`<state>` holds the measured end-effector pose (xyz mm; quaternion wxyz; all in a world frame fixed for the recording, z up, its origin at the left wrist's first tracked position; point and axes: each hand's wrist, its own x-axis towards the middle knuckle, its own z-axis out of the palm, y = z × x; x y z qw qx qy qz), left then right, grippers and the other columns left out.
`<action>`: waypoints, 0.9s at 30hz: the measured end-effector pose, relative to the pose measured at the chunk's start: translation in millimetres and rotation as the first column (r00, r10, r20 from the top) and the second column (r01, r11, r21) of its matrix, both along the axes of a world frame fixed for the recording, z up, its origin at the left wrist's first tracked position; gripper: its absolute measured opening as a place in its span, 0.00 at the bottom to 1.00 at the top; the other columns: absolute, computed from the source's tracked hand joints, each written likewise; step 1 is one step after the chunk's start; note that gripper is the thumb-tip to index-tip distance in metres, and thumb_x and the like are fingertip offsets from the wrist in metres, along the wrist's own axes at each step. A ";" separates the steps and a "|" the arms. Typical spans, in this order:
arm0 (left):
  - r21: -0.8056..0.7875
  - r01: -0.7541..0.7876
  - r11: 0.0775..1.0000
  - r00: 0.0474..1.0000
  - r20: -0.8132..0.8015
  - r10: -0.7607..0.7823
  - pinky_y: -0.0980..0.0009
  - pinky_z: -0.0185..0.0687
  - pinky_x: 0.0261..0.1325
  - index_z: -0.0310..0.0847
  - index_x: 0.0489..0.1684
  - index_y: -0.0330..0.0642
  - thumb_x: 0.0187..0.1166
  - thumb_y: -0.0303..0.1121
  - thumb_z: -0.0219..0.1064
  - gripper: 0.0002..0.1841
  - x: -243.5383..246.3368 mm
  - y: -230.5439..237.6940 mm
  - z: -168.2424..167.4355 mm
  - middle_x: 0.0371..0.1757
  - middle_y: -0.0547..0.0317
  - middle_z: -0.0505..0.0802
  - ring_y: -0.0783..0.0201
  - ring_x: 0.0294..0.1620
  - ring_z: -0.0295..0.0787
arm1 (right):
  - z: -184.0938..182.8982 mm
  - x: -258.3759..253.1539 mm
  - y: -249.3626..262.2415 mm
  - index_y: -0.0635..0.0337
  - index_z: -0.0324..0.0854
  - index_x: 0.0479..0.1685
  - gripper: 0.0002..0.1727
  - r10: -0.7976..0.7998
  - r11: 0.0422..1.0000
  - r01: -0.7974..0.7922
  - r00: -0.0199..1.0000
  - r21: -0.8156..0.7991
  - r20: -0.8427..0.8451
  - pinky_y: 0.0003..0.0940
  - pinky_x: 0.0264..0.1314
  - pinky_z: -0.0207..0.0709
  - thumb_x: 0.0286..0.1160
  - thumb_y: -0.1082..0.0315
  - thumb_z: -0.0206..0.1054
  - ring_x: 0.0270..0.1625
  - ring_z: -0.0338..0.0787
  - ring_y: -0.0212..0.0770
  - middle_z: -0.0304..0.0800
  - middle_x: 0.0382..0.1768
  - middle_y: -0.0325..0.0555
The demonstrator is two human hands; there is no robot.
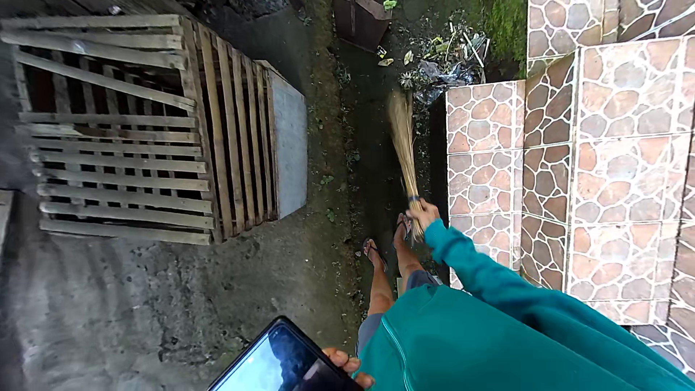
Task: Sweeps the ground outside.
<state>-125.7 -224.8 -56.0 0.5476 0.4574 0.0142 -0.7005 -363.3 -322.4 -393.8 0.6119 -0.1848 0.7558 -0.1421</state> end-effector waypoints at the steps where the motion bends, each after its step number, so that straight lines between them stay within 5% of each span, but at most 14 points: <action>1: -0.013 0.002 1.000 1.000 -0.016 -0.002 0.51 0.87 0.62 0.86 0.62 0.39 0.68 0.78 0.53 0.47 -0.1 -1.6 1.6 0.58 0.47 0.93 0.50 0.61 0.91 | 7.0 -12.7 20.3 0.63 0.75 0.79 0.35 0.090 0.996 -0.090 0.996 0.017 0.020 0.55 0.67 0.81 0.68 0.68 0.77 0.60 0.90 0.56 0.88 0.62 0.65; 5: -0.064 0.038 0.997 0.998 -0.054 -0.041 0.49 0.86 0.63 0.86 0.64 0.38 0.69 0.75 0.57 0.46 -2.6 -7.4 6.3 0.59 0.44 0.93 0.48 0.62 0.91 | 4.2 -59.2 11.3 0.69 0.81 0.68 0.22 0.241 0.960 -0.245 0.969 0.138 0.050 0.53 0.68 0.79 0.76 0.70 0.72 0.59 0.88 0.54 0.87 0.61 0.65; 7: -0.074 0.062 0.995 0.996 -0.052 -0.066 0.50 0.87 0.62 0.86 0.64 0.38 0.68 0.75 0.56 0.46 -5.2 -8.5 7.0 0.59 0.43 0.93 0.47 0.62 0.91 | -23.6 -74.6 -12.7 0.72 0.81 0.65 0.21 0.105 0.988 -0.098 0.992 0.116 -0.063 0.57 0.70 0.75 0.75 0.71 0.73 0.62 0.85 0.58 0.86 0.61 0.68; 10: -0.074 0.103 0.992 0.993 -0.055 -0.107 0.52 0.88 0.60 0.87 0.63 0.37 0.67 0.77 0.55 0.48 -10.1 -7.9 7.4 0.59 0.43 0.93 0.48 0.60 0.92 | -71.5 -88.8 -15.4 0.65 0.77 0.76 0.32 -0.050 0.999 0.050 0.985 -0.002 -0.164 0.63 0.72 0.75 0.68 0.71 0.77 0.69 0.84 0.64 0.84 0.66 0.70; 12: -0.084 0.097 0.992 0.991 -0.081 -0.104 0.51 0.87 0.62 0.86 0.64 0.37 0.68 0.76 0.55 0.48 -13.6 -8.3 5.3 0.60 0.43 0.93 0.48 0.62 0.91 | -28.0 -91.0 -7.3 0.65 0.71 0.81 0.37 0.032 0.999 -0.026 0.984 0.034 -0.173 0.63 0.75 0.73 0.69 0.70 0.78 0.72 0.82 0.65 0.81 0.69 0.71; 15: -0.101 0.114 0.988 0.987 -0.102 -0.124 0.51 0.87 0.63 0.86 0.64 0.39 0.68 0.76 0.54 0.47 -16.6 -11.3 2.7 0.60 0.44 0.93 0.48 0.62 0.91 | 46.9 -111.7 33.0 0.66 0.73 0.80 0.33 0.357 0.928 -0.347 0.933 0.137 -0.053 0.60 0.76 0.72 0.73 0.68 0.76 0.69 0.84 0.63 0.84 0.66 0.70; 19: -0.094 0.127 0.987 0.989 -0.068 -0.134 0.50 0.88 0.61 0.88 0.62 0.39 0.68 0.76 0.54 0.46 -21.4 -17.4 9.3 0.57 0.44 0.94 0.47 0.60 0.92 | 67.6 -133.7 63.8 0.66 0.79 0.72 0.25 0.523 0.790 -0.550 0.835 0.273 0.170 0.53 0.62 0.80 0.74 0.70 0.74 0.55 0.88 0.54 0.86 0.60 0.65; 20: -0.092 0.130 0.987 0.988 -0.072 -0.137 0.50 0.88 0.60 0.88 0.61 0.39 0.68 0.76 0.55 0.46 -22.1 -18.6 10.0 0.56 0.44 0.94 0.47 0.60 0.92 | 66.5 -134.9 54.7 0.70 0.79 0.70 0.23 0.537 0.764 -0.563 0.826 0.317 0.171 0.52 0.66 0.78 0.77 0.71 0.71 0.58 0.87 0.53 0.85 0.62 0.65; 22: -0.087 0.134 0.987 0.987 -0.083 -0.141 0.50 0.88 0.59 0.88 0.61 0.38 0.67 0.76 0.56 0.46 -22.2 -21.5 8.6 0.56 0.42 0.94 0.46 0.59 0.92 | 50.0 -141.0 29.6 0.76 0.77 0.70 0.21 0.565 0.768 -0.546 0.824 0.335 0.049 0.54 0.78 0.69 0.85 0.69 0.64 0.70 0.83 0.58 0.82 0.68 0.70; 24: -0.078 0.125 0.989 0.985 -0.109 -0.133 0.47 0.88 0.58 0.87 0.62 0.38 0.66 0.76 0.58 0.46 -20.6 -23.4 6.1 0.57 0.40 0.93 0.43 0.59 0.92 | -12.1 -158.7 24.1 0.75 0.84 0.57 0.18 0.477 0.879 -0.448 0.835 0.166 -0.273 0.67 0.70 0.75 0.82 0.66 0.67 0.61 0.88 0.67 0.88 0.55 0.74; 27: -0.071 0.141 0.987 0.974 -0.170 -0.151 0.45 0.86 0.60 0.86 0.63 0.38 0.64 0.76 0.59 0.47 -19.2 -28.2 3.0 0.57 0.39 0.93 0.42 0.60 0.91 | -39.3 -172.6 -6.3 0.67 0.85 0.62 0.21 0.360 0.933 -0.342 0.870 0.111 -0.338 0.74 0.69 0.73 0.70 0.67 0.76 0.65 0.86 0.71 0.88 0.57 0.72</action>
